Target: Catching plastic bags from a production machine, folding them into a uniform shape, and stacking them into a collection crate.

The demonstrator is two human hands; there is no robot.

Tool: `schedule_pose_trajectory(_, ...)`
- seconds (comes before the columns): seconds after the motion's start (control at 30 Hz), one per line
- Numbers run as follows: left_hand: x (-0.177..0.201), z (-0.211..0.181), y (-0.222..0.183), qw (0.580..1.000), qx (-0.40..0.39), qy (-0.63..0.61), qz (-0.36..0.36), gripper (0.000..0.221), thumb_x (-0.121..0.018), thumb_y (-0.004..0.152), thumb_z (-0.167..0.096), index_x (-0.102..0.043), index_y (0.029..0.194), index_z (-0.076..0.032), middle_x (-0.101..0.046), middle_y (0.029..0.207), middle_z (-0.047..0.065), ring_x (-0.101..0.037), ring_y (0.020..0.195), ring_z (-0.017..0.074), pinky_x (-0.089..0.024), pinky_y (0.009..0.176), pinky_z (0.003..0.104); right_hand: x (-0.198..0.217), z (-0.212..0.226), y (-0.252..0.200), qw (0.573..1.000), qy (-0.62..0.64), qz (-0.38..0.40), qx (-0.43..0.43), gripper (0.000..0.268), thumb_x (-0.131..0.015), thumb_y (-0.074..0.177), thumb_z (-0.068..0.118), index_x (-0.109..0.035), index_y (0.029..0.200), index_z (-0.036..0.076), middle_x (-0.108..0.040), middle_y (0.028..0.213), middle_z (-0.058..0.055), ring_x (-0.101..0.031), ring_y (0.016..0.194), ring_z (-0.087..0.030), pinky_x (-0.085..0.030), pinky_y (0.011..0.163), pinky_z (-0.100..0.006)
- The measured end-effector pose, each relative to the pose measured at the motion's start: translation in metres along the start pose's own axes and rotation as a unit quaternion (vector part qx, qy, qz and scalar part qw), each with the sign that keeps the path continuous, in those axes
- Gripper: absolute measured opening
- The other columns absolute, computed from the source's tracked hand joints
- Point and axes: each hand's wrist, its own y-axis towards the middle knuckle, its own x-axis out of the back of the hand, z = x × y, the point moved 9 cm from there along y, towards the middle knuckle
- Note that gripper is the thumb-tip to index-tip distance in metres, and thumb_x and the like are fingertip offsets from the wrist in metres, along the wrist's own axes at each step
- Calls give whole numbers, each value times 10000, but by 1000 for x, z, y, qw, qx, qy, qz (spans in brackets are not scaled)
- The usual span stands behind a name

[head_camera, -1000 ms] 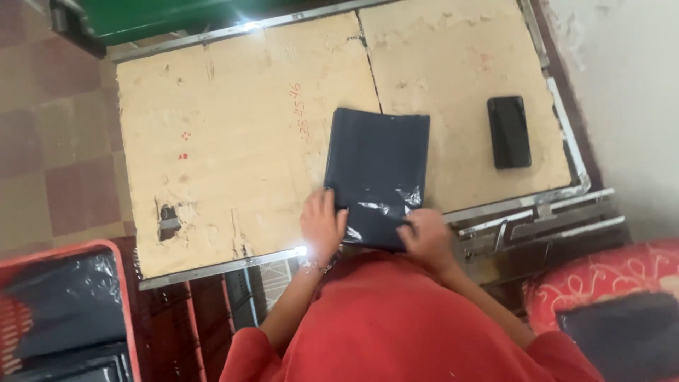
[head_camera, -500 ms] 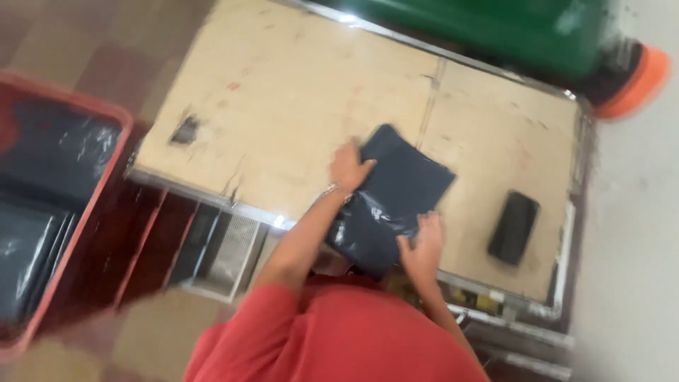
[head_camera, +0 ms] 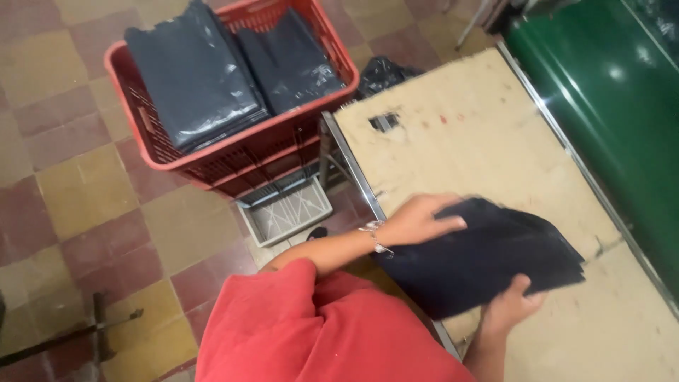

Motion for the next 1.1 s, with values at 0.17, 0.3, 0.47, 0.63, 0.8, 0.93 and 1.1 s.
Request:
schedule_pose_trajectory(0.17, 213, -30, 4, 975, -46, 83, -203, 326, -721, 916, -241, -674, 1200, -88, -721, 1208, 77, -707, 1114, 216, -521, 1016, 334, -174, 46, -11, 968, -28, 242, 68, 532, -441, 917, 99, -345, 1422, -38, -482, 1336, -284, -542, 1167, -362, -432, 1038, -414)
schedule_pose_trajectory(0.3, 354, -53, 4, 893, -134, 232, -363, 307, -705, 880, -14, -678, 1177, -91, -725, 1168, 101, -730, 1093, 268, -577, 1002, 363, -236, 30, -30, 961, -41, 269, -55, 451, -481, 937, 59, -383, 1374, 10, -552, 1242, -222, -660, 1008, -322, -546, 864, -348)
schedule_pose_trajectory(0.47, 441, 11, 45, 858, -92, 249, -440, 236, -659, 961, -132, -633, 1193, -162, -730, 1081, 4, -737, 958, 187, -571, 860, 307, -247, 16, -48, 955, -124, 236, -130, 390, -521, 970, 177, -500, 1328, 24, -580, 1229, -158, -632, 973, -254, -528, 896, -342)
schedule_pose_trajectory(0.63, 505, 116, 71, 857, 12, 22, -514, 230, -674, 924, -255, -675, 1104, -112, -732, 968, -13, -644, 884, 85, -534, 841, 269, -223, -9, -45, 969, -146, 142, -142, 324, -501, 992, 106, -511, 1297, -2, -600, 1193, -142, -634, 913, -203, -544, 854, -271)
schedule_pose_trajectory(0.8, 532, 306, 70, 747, 150, -276, -586, 395, -733, 842, -208, -671, 1170, 4, -726, 1160, 118, -682, 1021, 186, -553, 953, 328, -205, -12, -44, 962, -219, 111, -121, 208, -508, 1035, 24, -571, 1233, 16, -629, 1112, -119, -616, 920, -181, -565, 833, -286)
schedule_pose_trajectory(0.93, 512, 489, 35, 735, 325, -235, -546, 519, -688, 842, -230, -617, 1316, -29, -693, 1285, 101, -673, 1162, 227, -523, 1036, 362, -186, -32, -40, 960, -238, 103, -103, 235, -508, 1037, 45, -556, 1255, -29, -623, 1117, -155, -613, 882, -207, -559, 818, -312)
schedule_pose_trajectory(1.1, 506, 589, 20, 724, 465, -20, -509, 349, -709, 789, -312, -731, 1066, -100, -783, 1042, 58, -748, 961, 230, -558, 887, 325, -193, -36, -36, 946, -282, 124, -100, 225, -507, 1053, 43, -572, 1252, -39, -621, 1147, -214, -614, 933, -230, -547, 819, -333)
